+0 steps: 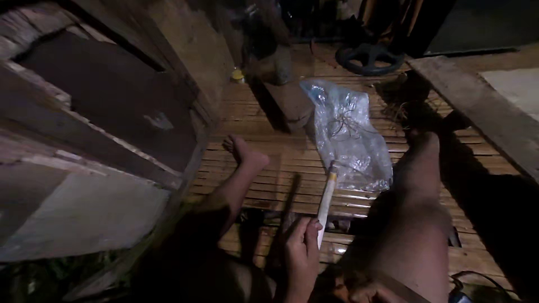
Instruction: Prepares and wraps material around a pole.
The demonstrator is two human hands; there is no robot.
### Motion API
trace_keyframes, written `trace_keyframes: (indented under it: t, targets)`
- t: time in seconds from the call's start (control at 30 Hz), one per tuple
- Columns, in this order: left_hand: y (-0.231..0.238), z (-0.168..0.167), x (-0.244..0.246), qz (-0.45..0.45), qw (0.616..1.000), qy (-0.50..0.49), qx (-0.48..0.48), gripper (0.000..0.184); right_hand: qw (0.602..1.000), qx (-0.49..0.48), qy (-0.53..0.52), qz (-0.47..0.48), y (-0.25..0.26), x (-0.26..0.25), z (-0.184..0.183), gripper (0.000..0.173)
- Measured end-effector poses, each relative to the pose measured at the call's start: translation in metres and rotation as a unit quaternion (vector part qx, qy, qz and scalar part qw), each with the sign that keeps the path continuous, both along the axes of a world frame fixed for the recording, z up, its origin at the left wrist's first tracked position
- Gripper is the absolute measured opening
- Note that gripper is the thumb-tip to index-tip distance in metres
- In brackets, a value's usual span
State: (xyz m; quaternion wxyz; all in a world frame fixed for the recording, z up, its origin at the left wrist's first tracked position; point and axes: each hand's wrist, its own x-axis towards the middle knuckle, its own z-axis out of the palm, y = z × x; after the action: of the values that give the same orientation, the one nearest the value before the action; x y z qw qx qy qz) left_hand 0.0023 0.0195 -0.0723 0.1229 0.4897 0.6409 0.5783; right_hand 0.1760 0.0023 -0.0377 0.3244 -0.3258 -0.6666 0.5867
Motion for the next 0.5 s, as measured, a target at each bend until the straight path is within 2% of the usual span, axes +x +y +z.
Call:
trace_keyframes:
  t: [0.07, 0.2, 0.37, 0.5]
  targets:
    - [-0.002, -0.005, 0.000, -0.031, 0.999, -0.025, 0.025, 0.016, 1.000, 0.020, 0.002, -0.014, 0.008, 0.002, 0.001, 0.021]
    - [-0.001, -0.012, -0.003, -0.045, 0.997, -0.033, 0.055, 0.015, 0.993, 0.049, 0.092, -0.056, 0.017, 0.005, -0.018, 0.013]
    - [0.004, -0.021, -0.011, -0.012, 0.999, -0.038, 0.023, 0.014, 0.993, 0.011, 0.117, -0.027, 0.009, 0.000, -0.022, 0.008]
    - [0.007, -0.035, -0.018, -0.024, 0.999, -0.037, 0.000, 0.020, 0.992, 0.042, 0.120, 0.012, 0.011, 0.004, -0.018, 0.012]
